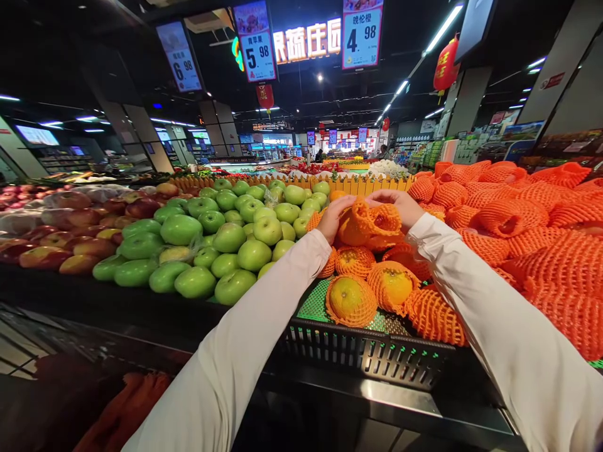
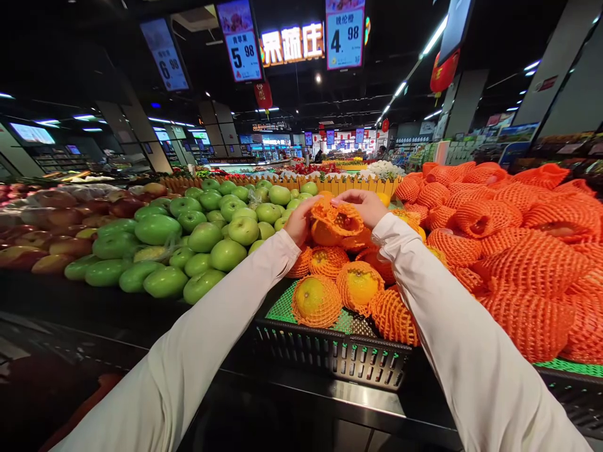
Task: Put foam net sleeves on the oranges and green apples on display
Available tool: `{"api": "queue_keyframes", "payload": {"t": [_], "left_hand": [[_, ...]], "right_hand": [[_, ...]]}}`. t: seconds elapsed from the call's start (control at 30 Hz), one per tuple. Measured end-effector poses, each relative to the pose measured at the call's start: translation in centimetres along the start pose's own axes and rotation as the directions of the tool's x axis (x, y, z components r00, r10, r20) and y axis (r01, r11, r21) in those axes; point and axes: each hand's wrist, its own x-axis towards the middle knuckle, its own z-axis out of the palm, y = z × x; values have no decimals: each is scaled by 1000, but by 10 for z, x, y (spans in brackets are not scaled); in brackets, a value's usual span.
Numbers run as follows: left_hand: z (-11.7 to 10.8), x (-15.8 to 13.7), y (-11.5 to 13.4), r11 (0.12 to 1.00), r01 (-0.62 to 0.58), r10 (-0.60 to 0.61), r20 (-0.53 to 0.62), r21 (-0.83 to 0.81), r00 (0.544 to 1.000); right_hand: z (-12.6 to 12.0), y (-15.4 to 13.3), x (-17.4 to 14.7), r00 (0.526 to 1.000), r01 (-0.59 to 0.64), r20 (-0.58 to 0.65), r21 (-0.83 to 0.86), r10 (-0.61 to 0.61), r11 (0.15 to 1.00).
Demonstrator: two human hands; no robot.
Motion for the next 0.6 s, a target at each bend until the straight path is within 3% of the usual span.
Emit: {"api": "queue_keyframes", "payload": {"t": [0.13,0.27,0.43,0.5,0.6], "left_hand": [[2,0,6,997,57,-59,-32,-55,998],[3,2,5,982,128,-140,-77,-142,987],[-1,8,-2,992,116,-123,-246,-42,962],[-4,9,-2,985,160,-134,-281,71,950],[-11,9,-2,940,229,-154,-285,253,946]], "right_hand": [[1,8,5,996,-76,-50,49,79,996],[6,13,10,948,-260,-167,84,271,962],[11,4,2,927,-348,-112,93,357,933],[9,1,0,930,-354,-112,-10,350,935],[3,0,3,940,-342,-115,-332,322,879]]}}
